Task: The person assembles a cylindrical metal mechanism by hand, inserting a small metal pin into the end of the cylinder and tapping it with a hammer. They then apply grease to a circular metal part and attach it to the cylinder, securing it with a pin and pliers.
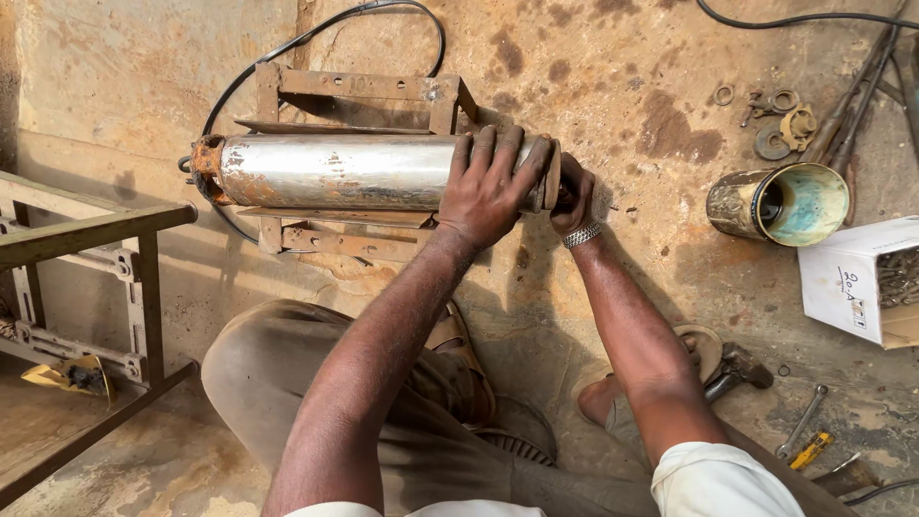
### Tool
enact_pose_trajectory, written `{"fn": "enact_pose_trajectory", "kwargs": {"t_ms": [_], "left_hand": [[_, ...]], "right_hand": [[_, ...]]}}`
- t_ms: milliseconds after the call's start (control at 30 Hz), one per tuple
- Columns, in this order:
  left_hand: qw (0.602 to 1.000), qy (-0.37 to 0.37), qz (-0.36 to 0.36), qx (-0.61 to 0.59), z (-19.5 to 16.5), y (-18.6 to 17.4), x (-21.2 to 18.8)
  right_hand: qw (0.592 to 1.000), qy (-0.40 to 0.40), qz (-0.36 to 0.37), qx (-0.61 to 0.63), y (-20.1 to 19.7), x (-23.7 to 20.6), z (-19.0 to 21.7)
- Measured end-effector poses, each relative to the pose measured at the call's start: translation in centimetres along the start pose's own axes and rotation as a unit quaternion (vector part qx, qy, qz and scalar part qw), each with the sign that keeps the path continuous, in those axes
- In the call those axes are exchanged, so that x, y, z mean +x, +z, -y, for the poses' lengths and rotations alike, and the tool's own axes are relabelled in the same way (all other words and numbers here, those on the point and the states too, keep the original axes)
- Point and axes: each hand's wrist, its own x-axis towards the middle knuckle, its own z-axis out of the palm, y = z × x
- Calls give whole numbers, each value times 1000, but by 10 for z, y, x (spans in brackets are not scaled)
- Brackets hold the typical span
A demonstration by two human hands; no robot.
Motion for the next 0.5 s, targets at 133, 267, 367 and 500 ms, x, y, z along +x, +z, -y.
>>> {"fn": "enact_pose_trajectory", "kwargs": {"t_ms": [133,267,367,500], "left_hand": [[998,-18,-56,-3,-9,9,-6],[997,-18,-70,-3,-9,14,-8],[998,-17,-65,11,-7,15,-8],[998,-1,-13,69,-8,16,-6]], "right_hand": [[986,124,-75,81,16,-30,-9],[981,186,-44,45,13,-49,-11],[949,308,-34,62,1,-52,3],[761,622,15,183,-20,-50,52]]}}
